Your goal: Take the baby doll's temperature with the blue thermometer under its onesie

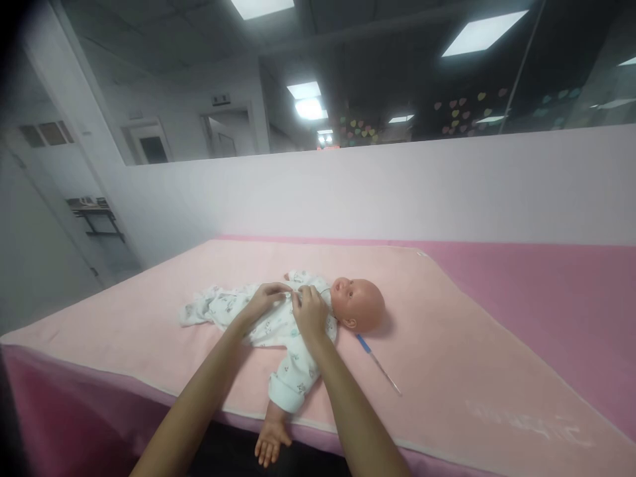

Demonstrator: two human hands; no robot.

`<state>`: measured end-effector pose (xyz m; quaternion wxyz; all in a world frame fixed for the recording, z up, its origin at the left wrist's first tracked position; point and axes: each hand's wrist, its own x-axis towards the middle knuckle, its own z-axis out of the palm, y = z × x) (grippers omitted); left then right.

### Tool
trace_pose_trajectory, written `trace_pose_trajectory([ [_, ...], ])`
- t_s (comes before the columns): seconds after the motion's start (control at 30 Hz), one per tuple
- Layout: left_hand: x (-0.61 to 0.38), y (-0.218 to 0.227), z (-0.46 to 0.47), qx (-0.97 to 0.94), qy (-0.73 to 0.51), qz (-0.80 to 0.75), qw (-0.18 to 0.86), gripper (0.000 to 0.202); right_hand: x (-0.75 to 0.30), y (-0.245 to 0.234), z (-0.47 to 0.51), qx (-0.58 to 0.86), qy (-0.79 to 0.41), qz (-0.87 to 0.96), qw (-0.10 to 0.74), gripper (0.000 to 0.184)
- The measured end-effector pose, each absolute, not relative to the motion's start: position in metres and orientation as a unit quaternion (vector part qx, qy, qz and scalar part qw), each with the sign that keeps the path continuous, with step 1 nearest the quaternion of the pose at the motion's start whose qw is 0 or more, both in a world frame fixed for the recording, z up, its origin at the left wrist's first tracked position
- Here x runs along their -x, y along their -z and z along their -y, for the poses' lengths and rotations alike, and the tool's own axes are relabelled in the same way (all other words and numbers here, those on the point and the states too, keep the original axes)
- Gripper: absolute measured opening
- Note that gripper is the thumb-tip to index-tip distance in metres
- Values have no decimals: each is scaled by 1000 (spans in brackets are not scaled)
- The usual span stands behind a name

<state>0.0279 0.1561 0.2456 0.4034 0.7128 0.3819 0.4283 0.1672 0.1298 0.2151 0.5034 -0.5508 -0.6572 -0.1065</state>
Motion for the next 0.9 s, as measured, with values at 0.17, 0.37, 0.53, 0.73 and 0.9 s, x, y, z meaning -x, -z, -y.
trace_pose_trajectory([
  [0.17,-30,-245,-151,-707,-438,-396,391,30,-170,-216,-129,564,139,654,485,19],
  [0.37,-33,-252,-148,-706,-417,-388,421,24,-172,-218,-127,546,142,670,482,17],
  [0.53,-37,-252,-150,-747,-382,-375,394,12,-173,-217,-131,532,133,679,488,18],
  [0.73,-36,-254,-147,-825,-340,-403,204,16,-175,-216,-133,544,119,681,476,18],
  [0.9,-32,-254,-138,-849,-299,-423,98,24,-174,-216,-131,551,117,670,483,20],
])
